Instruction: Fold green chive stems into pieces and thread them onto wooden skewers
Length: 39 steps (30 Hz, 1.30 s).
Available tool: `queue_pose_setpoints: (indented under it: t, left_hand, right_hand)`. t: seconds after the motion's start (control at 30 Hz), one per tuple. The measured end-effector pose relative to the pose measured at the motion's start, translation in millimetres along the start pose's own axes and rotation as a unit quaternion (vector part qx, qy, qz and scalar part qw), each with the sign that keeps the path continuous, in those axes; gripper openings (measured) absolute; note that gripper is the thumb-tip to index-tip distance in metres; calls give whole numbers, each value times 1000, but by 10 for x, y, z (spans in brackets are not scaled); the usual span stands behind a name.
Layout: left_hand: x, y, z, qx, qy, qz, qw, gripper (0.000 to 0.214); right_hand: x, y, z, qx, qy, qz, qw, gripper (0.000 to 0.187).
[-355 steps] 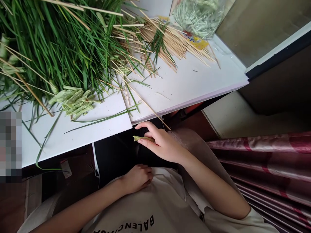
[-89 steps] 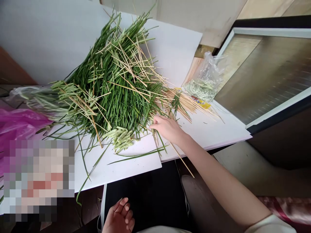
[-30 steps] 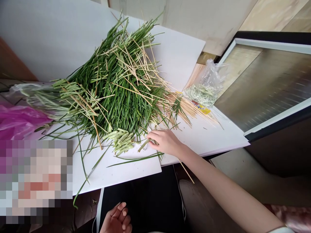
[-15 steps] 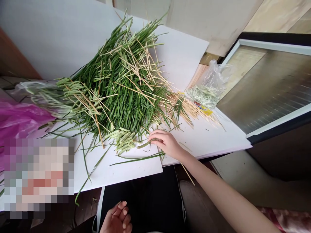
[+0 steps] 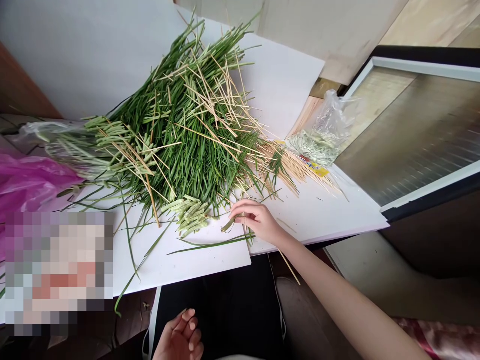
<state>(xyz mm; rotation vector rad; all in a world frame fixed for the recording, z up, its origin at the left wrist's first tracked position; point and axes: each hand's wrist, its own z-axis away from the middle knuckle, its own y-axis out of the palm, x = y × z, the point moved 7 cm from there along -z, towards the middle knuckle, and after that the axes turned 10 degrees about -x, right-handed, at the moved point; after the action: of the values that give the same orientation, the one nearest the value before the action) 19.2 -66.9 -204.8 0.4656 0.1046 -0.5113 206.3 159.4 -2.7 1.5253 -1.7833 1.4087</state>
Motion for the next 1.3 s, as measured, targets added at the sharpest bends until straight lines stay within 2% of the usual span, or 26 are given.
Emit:
queue_pose_setpoints:
  t: [0.33, 1.3]
  left_hand:
    - [13, -1, 0, 2, -10, 11, 1000, 29]
    - [17, -15, 22, -3, -1, 6, 1000, 30]
  right_hand:
    - [-25, 3, 11, -1, -1, -18, 1000, 20]
    - [-11, 43, 18, 10, 8, -22, 1000, 14]
